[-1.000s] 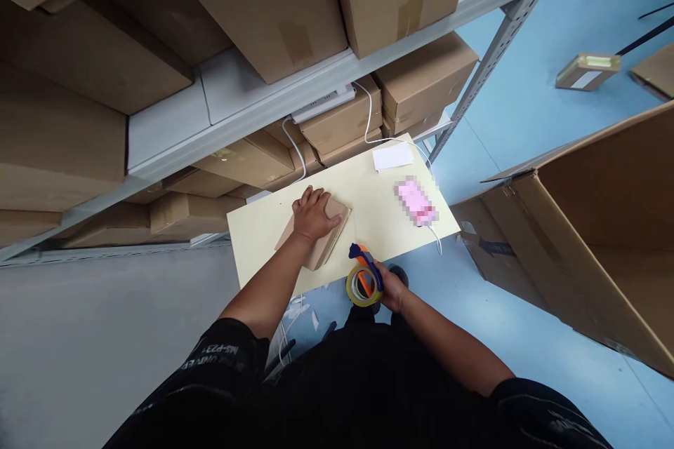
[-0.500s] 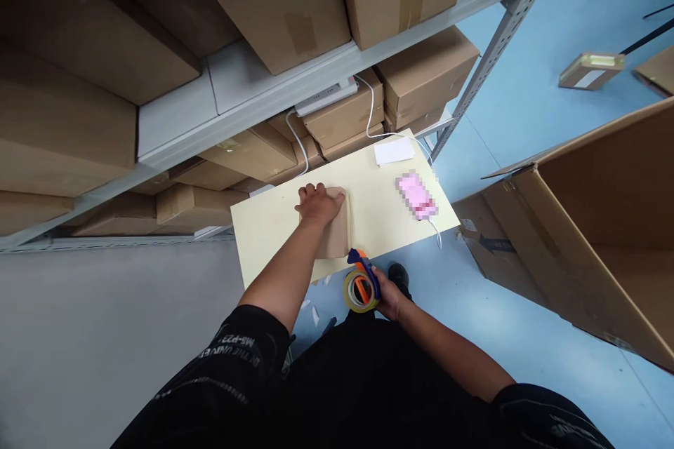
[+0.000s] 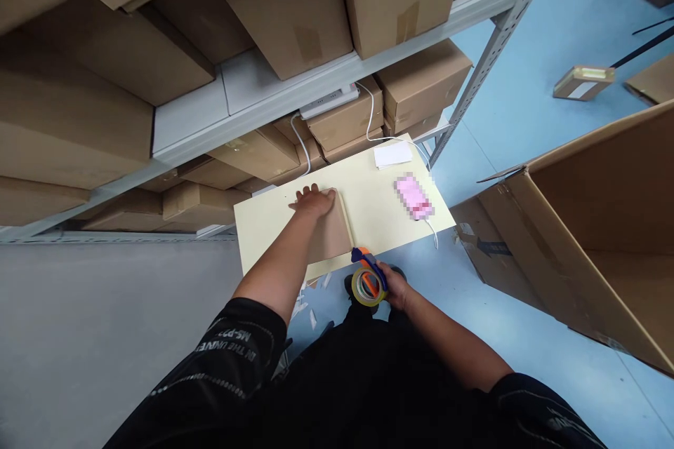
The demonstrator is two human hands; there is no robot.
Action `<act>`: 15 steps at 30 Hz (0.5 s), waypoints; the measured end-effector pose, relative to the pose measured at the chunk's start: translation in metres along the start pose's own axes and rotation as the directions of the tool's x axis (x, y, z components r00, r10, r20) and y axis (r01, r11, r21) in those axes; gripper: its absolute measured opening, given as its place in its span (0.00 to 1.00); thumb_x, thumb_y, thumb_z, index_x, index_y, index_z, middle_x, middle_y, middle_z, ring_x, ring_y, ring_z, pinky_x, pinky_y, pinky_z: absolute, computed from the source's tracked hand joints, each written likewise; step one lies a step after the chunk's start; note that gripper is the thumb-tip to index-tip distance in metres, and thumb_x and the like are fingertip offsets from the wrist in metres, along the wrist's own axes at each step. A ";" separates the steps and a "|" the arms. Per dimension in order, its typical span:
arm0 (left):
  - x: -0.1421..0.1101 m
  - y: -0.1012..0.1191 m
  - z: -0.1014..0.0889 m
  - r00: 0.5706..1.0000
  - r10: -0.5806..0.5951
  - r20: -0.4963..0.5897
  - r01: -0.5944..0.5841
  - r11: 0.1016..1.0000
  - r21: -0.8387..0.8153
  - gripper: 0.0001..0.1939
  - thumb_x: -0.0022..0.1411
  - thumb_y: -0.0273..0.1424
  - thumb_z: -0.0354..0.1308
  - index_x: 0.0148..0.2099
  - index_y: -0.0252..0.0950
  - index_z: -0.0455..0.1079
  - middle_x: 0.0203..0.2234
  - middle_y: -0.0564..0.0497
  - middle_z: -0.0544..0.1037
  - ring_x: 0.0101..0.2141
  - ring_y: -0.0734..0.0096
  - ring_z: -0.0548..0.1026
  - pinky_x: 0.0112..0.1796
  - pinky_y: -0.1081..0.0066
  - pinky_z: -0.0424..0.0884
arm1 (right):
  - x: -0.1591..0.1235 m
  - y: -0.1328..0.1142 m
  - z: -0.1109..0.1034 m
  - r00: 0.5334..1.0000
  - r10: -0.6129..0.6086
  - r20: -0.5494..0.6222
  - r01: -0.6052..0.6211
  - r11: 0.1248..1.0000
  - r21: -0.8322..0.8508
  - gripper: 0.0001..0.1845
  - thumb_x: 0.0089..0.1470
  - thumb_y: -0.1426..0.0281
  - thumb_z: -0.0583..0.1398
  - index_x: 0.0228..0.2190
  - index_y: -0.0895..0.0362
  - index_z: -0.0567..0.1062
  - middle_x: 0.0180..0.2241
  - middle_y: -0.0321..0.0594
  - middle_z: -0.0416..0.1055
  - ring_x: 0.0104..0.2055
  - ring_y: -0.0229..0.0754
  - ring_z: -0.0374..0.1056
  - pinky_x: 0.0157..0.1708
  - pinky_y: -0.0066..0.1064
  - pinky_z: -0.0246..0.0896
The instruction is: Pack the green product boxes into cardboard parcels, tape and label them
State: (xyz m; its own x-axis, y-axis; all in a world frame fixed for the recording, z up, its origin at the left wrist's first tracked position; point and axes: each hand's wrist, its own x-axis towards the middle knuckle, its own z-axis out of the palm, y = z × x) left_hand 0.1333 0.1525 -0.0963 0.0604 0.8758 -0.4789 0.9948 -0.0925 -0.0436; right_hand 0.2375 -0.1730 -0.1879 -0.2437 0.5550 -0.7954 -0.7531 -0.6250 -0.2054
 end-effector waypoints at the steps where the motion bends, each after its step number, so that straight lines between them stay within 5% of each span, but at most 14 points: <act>1: -0.010 -0.004 -0.003 0.990 0.104 -0.090 -0.104 0.995 0.008 0.45 0.65 0.59 0.42 0.76 0.39 0.52 0.72 0.35 0.56 0.70 0.27 0.49 0.58 0.28 0.54 | 0.000 0.000 -0.001 1.000 0.020 -0.003 -0.020 1.000 -0.014 0.26 0.62 0.49 0.58 0.44 0.59 0.79 0.41 0.49 0.81 0.44 0.49 0.78 0.54 0.45 0.69; 3: -0.029 -0.018 -0.006 0.861 0.450 -0.239 -0.443 0.892 0.083 0.43 0.67 0.54 0.46 0.77 0.39 0.47 0.74 0.39 0.51 0.73 0.35 0.42 0.65 0.32 0.45 | -0.001 0.001 0.000 0.998 0.065 -0.016 -0.065 0.998 -0.020 0.26 0.62 0.49 0.59 0.43 0.59 0.80 0.40 0.49 0.81 0.43 0.49 0.78 0.55 0.45 0.68; 5: -0.044 -0.036 -0.006 0.595 0.793 -0.130 -0.772 0.609 0.181 0.41 0.67 0.51 0.51 0.77 0.43 0.50 0.75 0.45 0.51 0.74 0.43 0.42 0.69 0.41 0.38 | -0.001 0.002 0.001 0.997 0.067 -0.027 -0.067 0.997 -0.022 0.25 0.62 0.50 0.59 0.43 0.58 0.80 0.41 0.48 0.82 0.44 0.49 0.78 0.55 0.45 0.68; 7: -0.052 -0.054 -0.001 0.327 0.945 0.028 -0.931 0.317 0.180 0.36 0.68 0.49 0.52 0.75 0.49 0.54 0.73 0.49 0.56 0.74 0.49 0.46 0.70 0.45 0.35 | -0.002 0.003 0.002 0.997 0.066 -0.032 -0.066 0.998 -0.011 0.25 0.62 0.50 0.59 0.44 0.58 0.80 0.42 0.47 0.82 0.44 0.48 0.78 0.55 0.44 0.68; 9: -0.053 -0.066 0.008 0.178 0.977 0.118 -0.976 0.159 0.151 0.35 0.68 0.49 0.54 0.74 0.51 0.56 0.72 0.50 0.60 0.73 0.51 0.49 0.70 0.45 0.34 | -0.002 0.004 0.003 0.997 0.070 -0.037 -0.070 0.998 0.002 0.25 0.61 0.50 0.60 0.43 0.59 0.80 0.42 0.47 0.82 0.43 0.47 0.78 0.55 0.43 0.68; 11: -0.048 -0.070 0.016 0.164 0.977 0.135 -0.979 0.144 0.146 0.36 0.66 0.50 0.56 0.73 0.52 0.59 0.70 0.49 0.63 0.72 0.50 0.51 0.69 0.43 0.34 | -0.001 0.005 0.003 0.996 0.079 -0.033 -0.078 0.996 0.029 0.25 0.62 0.50 0.60 0.43 0.60 0.80 0.41 0.47 0.82 0.42 0.46 0.78 0.55 0.42 0.68; 15: -0.037 -0.064 0.021 0.307 0.946 0.105 -0.943 0.287 0.166 0.37 0.61 0.50 0.62 0.71 0.52 0.63 0.69 0.47 0.64 0.72 0.46 0.53 0.69 0.41 0.33 | 0.002 0.002 0.006 0.996 0.075 -0.058 -0.070 0.994 0.085 0.24 0.63 0.50 0.58 0.42 0.57 0.80 0.39 0.44 0.82 0.41 0.47 0.78 0.54 0.43 0.70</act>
State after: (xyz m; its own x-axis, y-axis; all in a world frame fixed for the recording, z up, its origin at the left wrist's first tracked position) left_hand 0.0652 0.1156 -0.0944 0.9510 0.1313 -0.2801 0.2151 -0.9314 0.2935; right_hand 0.2315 -0.1697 -0.1866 -0.2639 0.4741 -0.8400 -0.7835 -0.6133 -0.1000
